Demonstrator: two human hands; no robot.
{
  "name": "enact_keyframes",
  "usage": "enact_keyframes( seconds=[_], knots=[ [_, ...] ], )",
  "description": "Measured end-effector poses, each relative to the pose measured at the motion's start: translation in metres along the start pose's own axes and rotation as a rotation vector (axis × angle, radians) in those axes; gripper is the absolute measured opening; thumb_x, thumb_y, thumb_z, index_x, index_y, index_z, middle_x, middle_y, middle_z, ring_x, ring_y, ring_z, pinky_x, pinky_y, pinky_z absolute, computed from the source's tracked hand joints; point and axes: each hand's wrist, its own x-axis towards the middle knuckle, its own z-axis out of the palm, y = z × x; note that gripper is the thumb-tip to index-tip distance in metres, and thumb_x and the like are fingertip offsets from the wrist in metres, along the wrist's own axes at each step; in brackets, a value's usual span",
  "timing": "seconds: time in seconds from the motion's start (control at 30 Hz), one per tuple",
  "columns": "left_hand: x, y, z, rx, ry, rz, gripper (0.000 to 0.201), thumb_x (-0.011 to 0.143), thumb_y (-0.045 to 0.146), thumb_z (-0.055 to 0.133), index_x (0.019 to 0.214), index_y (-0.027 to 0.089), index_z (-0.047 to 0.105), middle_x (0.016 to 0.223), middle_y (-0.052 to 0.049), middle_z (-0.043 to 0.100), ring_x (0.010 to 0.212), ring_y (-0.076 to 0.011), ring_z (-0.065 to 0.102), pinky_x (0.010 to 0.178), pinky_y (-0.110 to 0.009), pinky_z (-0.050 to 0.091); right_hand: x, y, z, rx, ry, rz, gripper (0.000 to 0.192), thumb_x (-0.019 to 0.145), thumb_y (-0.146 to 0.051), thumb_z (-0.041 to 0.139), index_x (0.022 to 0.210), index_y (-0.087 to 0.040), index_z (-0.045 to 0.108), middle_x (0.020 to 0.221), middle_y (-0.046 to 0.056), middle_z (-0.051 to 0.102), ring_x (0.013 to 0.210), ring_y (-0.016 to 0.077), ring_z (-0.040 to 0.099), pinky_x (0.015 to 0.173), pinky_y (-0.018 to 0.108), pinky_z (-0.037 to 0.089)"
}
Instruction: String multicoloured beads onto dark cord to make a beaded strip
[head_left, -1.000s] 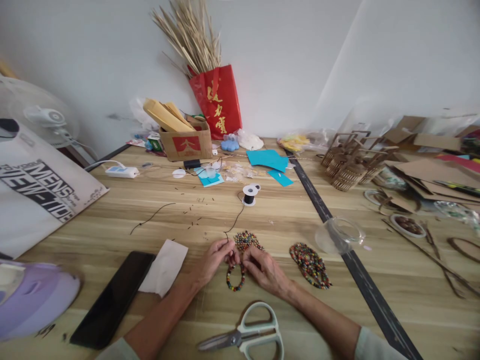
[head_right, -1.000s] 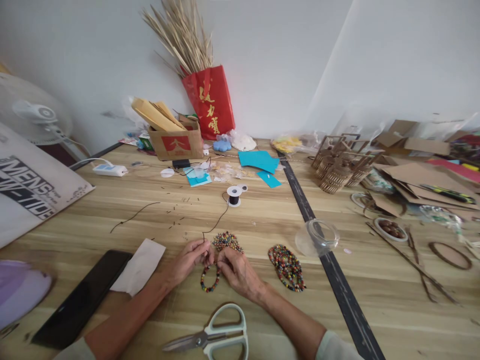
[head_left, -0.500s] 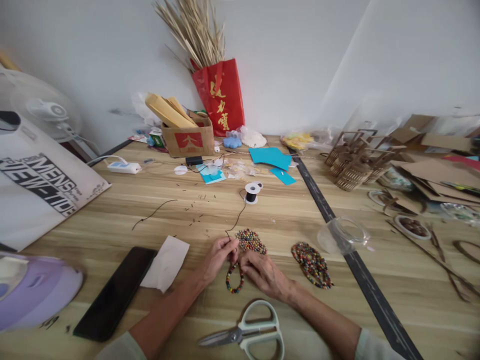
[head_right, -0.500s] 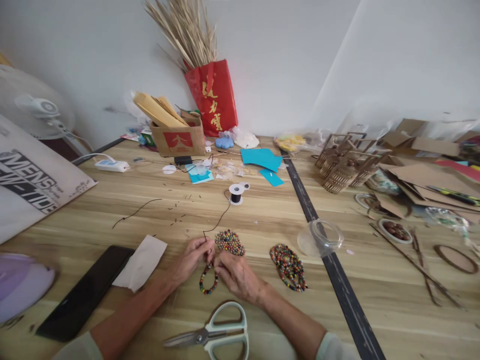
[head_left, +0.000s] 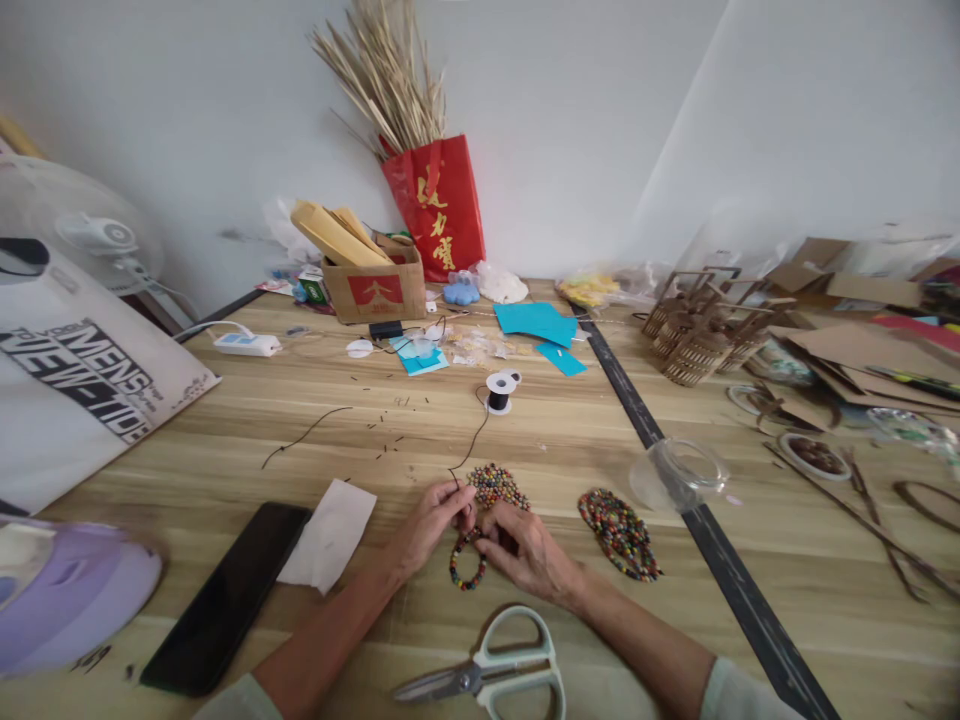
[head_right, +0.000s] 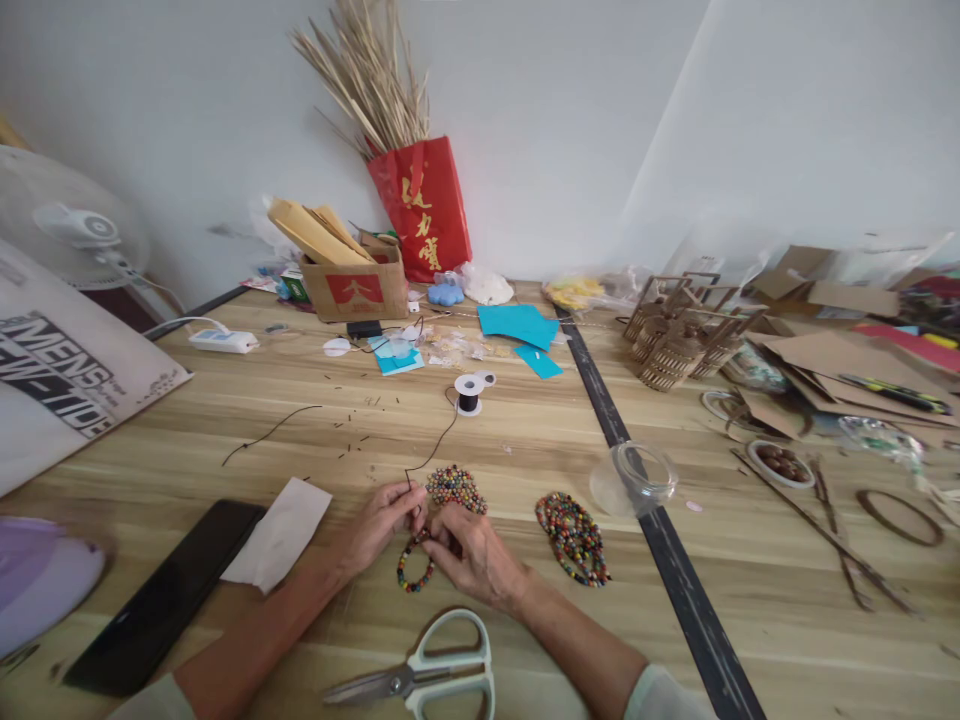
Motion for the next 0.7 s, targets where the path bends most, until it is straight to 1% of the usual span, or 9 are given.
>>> enact_keyframes(
  seconds=[0.17, 0.27, 0.37, 0.5, 0.7],
  knots=[
    [-0.0005, 0.0019, 0.0013, -0.077, -0.022, -0.018, 0.043, 0.073, 0.054, 0.066, 0.061, 0.014, 0.055, 0.056, 0.0, 0.057, 0.054, -0.0116, 0.05, 0.057, -0.025, 0.037, 0.0002, 0.0016, 0.0016, -0.035, 0.023, -0.023, 0.01, 0.089, -0.017, 0.047, 0.079, -0.018, 0.048, 0.071, 0.0, 0.051, 0.061, 0.0112, 0.046, 0.057, 0.021, 0.036],
    [-0.0009, 0.003, 0.0017, -0.115, -0.04, -0.02, 0.042, 0.072, 0.054, 0.068, 0.065, 0.013, 0.058, 0.062, -0.002, 0.06, 0.058, -0.0128, 0.052, 0.059, -0.025, 0.039, 0.0009, -0.0006, 0.0003, -0.124, 0.047, -0.032, 0.012, 0.086, -0.015, 0.047, 0.075, -0.019, 0.048, 0.07, 0.0, 0.053, 0.061, 0.0118, 0.047, 0.057, 0.022, 0.035],
    [-0.0014, 0.0041, 0.0015, -0.088, -0.035, 0.012, 0.04, 0.073, 0.052, 0.067, 0.066, 0.013, 0.061, 0.065, -0.003, 0.061, 0.063, -0.0144, 0.054, 0.064, -0.027, 0.041, 0.0013, -0.0025, -0.0012, -0.227, 0.055, -0.032, 0.013, 0.085, -0.014, 0.048, 0.073, -0.019, 0.048, 0.068, 0.001, 0.054, 0.061, 0.0124, 0.047, 0.057, 0.023, 0.033],
    [-0.0023, 0.007, 0.0014, -0.039, -0.025, 0.054, 0.038, 0.075, 0.049, 0.066, 0.062, 0.013, 0.06, 0.062, -0.003, 0.061, 0.064, -0.0146, 0.053, 0.067, -0.027, 0.04, 0.0013, -0.0018, -0.001, -0.302, 0.041, -0.045, 0.015, 0.086, -0.013, 0.045, 0.073, -0.019, 0.05, 0.067, 0.001, 0.055, 0.061, 0.0129, 0.048, 0.058, 0.023, 0.032],
    [-0.002, 0.0069, 0.002, -0.046, -0.077, 0.072, 0.04, 0.075, 0.049, 0.066, 0.058, 0.014, 0.057, 0.057, -0.003, 0.059, 0.059, -0.0142, 0.053, 0.064, -0.027, 0.041, 0.0017, 0.0012, 0.0015, -0.328, 0.0, -0.062, 0.016, 0.083, -0.009, 0.043, 0.075, -0.019, 0.052, 0.065, 0.0, 0.057, 0.059, 0.0129, 0.05, 0.058, 0.023, 0.032]
  ],
)
